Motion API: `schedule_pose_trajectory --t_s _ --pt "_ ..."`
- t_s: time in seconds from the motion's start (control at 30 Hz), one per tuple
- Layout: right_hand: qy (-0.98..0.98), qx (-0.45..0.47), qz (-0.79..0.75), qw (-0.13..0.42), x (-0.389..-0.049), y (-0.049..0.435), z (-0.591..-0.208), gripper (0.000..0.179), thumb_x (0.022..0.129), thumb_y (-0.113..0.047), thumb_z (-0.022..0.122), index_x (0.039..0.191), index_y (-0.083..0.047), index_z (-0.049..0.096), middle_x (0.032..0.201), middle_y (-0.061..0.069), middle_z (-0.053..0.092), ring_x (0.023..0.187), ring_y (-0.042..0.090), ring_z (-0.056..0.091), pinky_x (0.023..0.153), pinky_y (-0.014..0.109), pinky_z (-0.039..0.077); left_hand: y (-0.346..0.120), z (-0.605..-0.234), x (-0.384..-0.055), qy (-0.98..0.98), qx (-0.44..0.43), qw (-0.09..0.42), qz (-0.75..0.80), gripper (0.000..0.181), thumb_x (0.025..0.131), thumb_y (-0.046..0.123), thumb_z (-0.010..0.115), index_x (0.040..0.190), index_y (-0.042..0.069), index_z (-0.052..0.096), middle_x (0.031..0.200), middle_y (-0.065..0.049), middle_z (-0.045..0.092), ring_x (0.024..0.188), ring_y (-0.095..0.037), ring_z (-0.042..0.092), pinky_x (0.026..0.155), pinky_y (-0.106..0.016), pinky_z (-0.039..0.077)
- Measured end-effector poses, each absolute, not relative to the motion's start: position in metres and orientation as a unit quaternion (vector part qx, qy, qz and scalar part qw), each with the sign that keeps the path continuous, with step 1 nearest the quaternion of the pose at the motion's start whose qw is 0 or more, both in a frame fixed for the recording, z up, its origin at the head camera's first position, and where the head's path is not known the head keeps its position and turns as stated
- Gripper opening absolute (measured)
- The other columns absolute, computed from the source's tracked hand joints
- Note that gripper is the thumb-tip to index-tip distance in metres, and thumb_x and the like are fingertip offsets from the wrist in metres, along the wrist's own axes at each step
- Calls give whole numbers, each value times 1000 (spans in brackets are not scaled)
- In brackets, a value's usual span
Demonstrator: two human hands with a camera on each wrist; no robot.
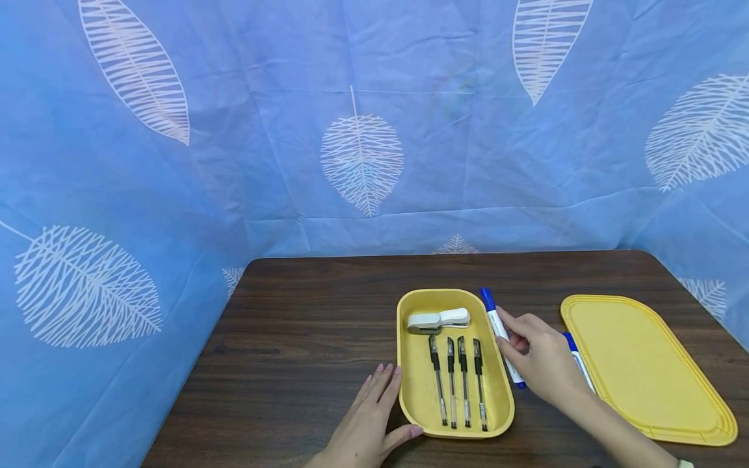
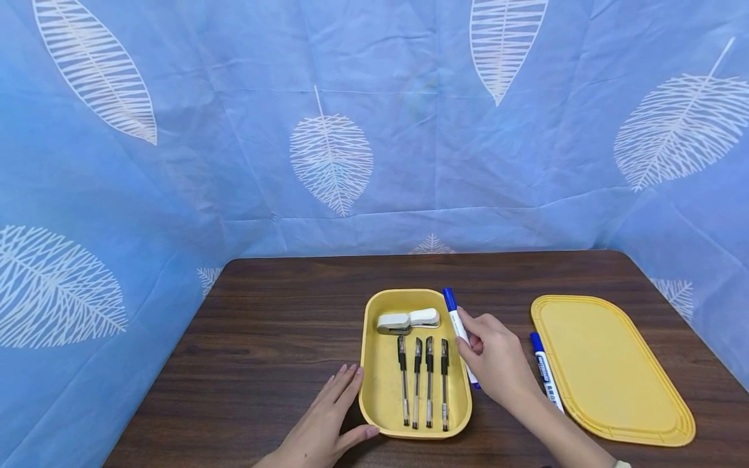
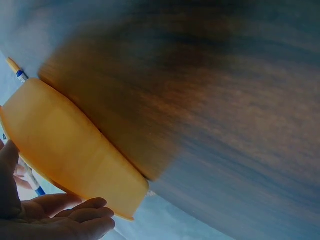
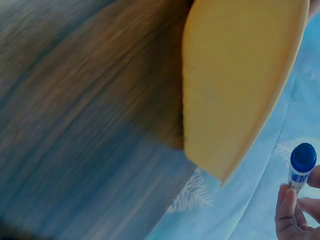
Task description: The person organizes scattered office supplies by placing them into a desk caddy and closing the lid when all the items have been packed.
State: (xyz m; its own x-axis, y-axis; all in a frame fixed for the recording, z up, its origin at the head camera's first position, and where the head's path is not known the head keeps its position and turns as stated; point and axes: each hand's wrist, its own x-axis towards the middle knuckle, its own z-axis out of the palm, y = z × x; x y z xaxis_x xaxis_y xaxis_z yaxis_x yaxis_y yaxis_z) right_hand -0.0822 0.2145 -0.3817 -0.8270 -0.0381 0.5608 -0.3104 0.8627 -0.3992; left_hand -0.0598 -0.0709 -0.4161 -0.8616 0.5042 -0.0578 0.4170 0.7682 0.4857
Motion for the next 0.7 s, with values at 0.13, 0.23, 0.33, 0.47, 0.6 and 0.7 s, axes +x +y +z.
schedule_pose_trajectory --t_s 0.13,0.23,0.33,0.47,0.6,0.7 --pt "-920 99 256 281 -83 205 -379 47 74 -1 79 119 1 68 74 -6 53 61 -5 42 49 12 38 -71 -416 -60 934 251 91 237 85 88 61 55 153 11 30 157 -13 32 147 -28 28 117 -46 29" --pt "-913 104 275 284 -84 196 -378 46 75 0 78 120 1 67 76 -5 56 63 -5 44 51 10 40 -72 -417 -60 934 252 89 237 86 88 61 54 153 10 30 157 -13 32 147 -28 28 117 -46 29" --pt "-907 104 298 279 -85 186 -378 45 76 1 78 120 1 67 78 -6 57 65 -4 46 53 13 42 -72 -417 -60 935 251 88 235 87 88 63 53 153 10 30 157 -13 32 147 -28 28 117 -46 29" --pt "-907 96 323 255 -84 172 -381 44 77 0 77 119 0 68 77 -8 56 66 -4 48 54 17 45 -72 -417 -59 937 248 89 231 88 87 65 52 153 11 29 157 -13 32 147 -28 29 117 -45 29" --pt "-907 85 351 220 -84 158 -386 43 79 -1 76 121 -1 67 76 -9 55 66 -5 46 55 16 45 -72 -417 -59 938 245 92 226 90 86 68 51 153 12 30 157 -12 32 147 -28 29 118 -45 29" --pt "-905 76 372 192 -84 148 -391 43 80 -3 75 122 -1 66 77 -8 55 65 -5 46 55 15 44 -72 -417 -59 939 245 89 226 89 86 68 51 152 12 31 157 -12 33 146 -28 29 117 -45 30"
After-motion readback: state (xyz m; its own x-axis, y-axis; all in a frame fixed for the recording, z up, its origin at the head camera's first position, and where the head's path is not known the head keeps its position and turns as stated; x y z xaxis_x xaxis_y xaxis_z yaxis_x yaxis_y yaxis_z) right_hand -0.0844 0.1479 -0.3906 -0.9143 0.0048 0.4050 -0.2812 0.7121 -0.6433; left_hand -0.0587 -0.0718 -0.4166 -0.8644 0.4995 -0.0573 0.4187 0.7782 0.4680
